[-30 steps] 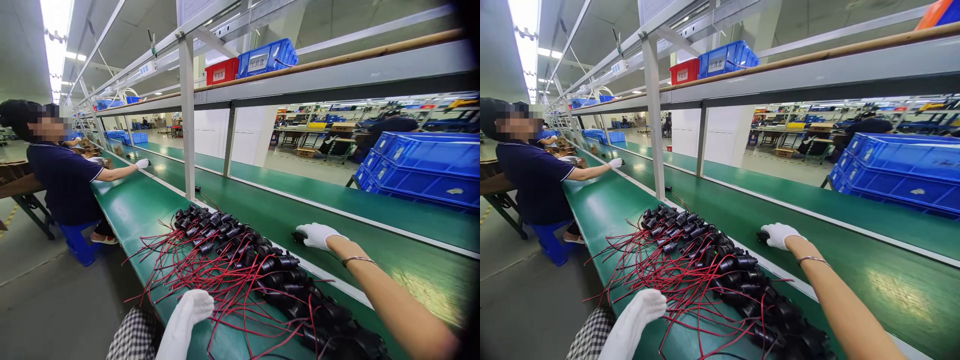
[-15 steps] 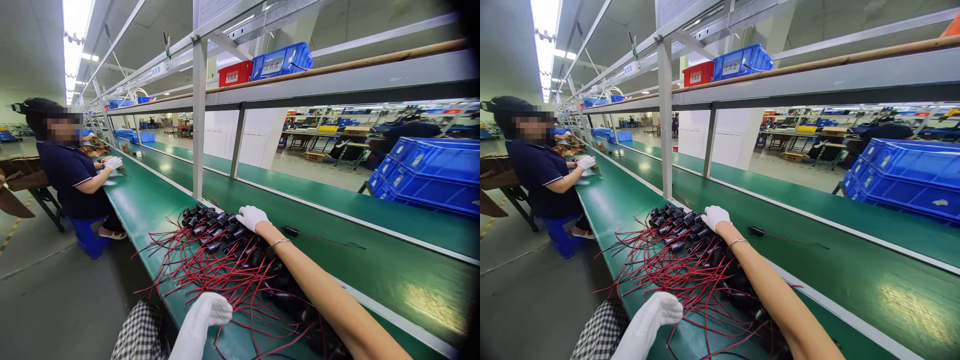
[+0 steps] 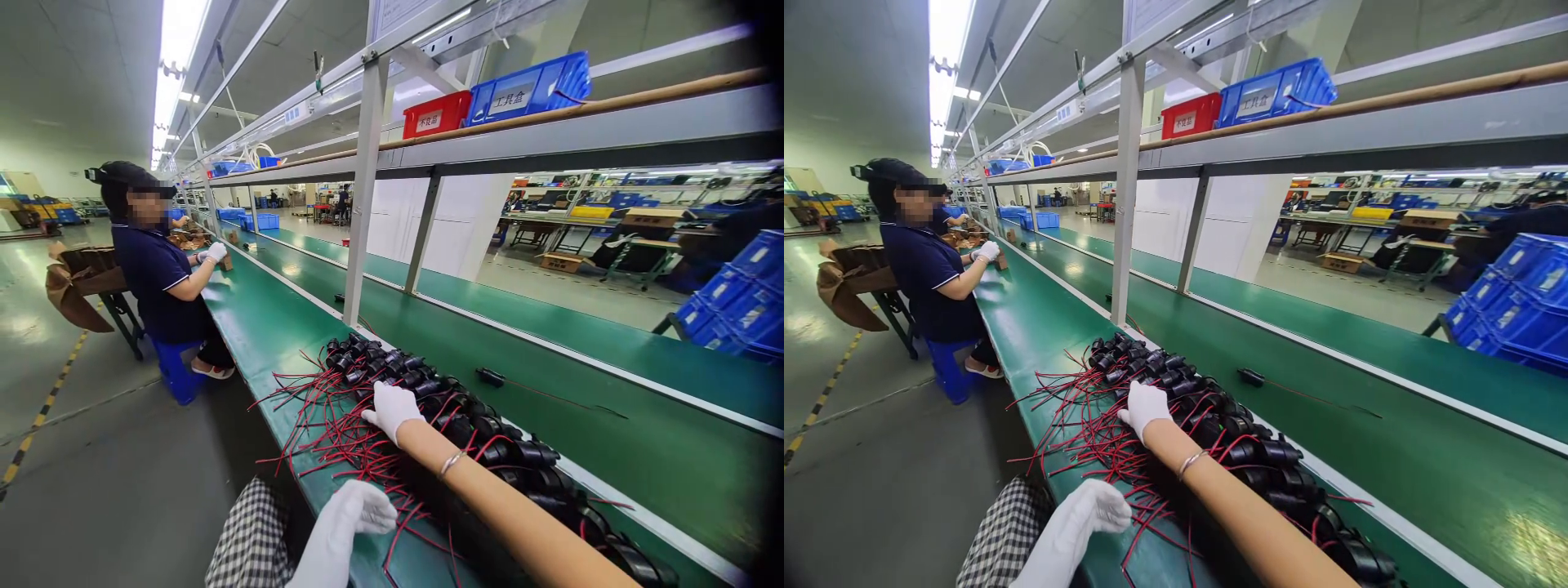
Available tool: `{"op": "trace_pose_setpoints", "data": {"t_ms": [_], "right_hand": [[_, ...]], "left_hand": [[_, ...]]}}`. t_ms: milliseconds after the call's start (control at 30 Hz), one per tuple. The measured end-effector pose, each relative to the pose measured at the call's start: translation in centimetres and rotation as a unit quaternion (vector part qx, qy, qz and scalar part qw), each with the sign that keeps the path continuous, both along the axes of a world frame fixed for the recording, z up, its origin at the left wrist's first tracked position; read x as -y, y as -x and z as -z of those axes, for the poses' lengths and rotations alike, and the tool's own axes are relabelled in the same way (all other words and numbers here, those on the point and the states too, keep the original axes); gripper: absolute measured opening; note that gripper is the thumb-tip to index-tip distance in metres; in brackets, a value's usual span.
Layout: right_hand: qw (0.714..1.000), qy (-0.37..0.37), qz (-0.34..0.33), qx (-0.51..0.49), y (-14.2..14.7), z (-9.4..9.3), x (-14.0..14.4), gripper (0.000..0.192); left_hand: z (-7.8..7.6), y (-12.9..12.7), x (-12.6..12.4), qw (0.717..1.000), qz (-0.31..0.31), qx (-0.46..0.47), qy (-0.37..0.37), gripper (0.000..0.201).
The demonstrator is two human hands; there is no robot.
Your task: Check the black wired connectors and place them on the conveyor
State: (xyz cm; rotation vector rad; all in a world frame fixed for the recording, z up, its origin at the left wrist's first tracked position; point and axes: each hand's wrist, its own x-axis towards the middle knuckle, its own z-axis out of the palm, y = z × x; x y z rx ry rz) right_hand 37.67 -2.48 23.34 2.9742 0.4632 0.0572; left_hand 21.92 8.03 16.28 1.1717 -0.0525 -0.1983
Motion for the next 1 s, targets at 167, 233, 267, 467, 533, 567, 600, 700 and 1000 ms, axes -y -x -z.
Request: {"op": "trace_pose_setpoints", "data": {"t_ms": [167,233,267,467,533,567,600,700,1000], "right_hand": [[0.999,-0.034,-0.014,0.025,0.2,0.4,1.0,0.04],[0.996,-0.059,-0.045,0.046,0.9,0.0,2.1,0.039],[0.993,-0.075,-0.066,0.062,1.6,-0.2,2.7,0.039],[0.919,-0.211,-0.262,0.203,8.4,0.0,5.6,0.052],[0.884,-0.243,-0.318,0.242,10.6,0.3,6.1,0.051],[0.87,-0.256,-0.337,0.253,11.5,0.4,6.2,0.05],[0.859,-0.265,-0.353,0.259,12.2,0.3,6.3,0.049],[0.854,-0.267,-0.379,0.237,13.8,-0.8,6.9,0.049],[0.878,-0.26,-0.335,0.221,15.7,-1.5,7.9,0.069]], "left_hand": [[-2.0,1.4,-0.8,0.994,-0.068,0.076,-0.037,0.044],[-3.2,1.7,-2.0,0.978,-0.132,0.133,-0.086,0.047],[-3.7,1.6,-2.7,0.966,-0.168,0.159,-0.114,0.046],[-4.9,-0.3,-3.5,0.973,-0.126,0.173,-0.091,0.039],[-4.3,-0.3,-2.1,0.987,-0.02,0.157,-0.033,0.049],[-4.1,-0.1,-1.2,0.989,0.022,0.146,0.002,0.054],[-3.9,0.3,-0.5,0.989,0.049,0.135,0.037,0.058],[-4.1,1.5,0.6,0.981,0.069,0.143,0.11,0.051],[-6.6,3.5,1.3,0.988,-0.059,0.109,-0.091,0.049]]}}
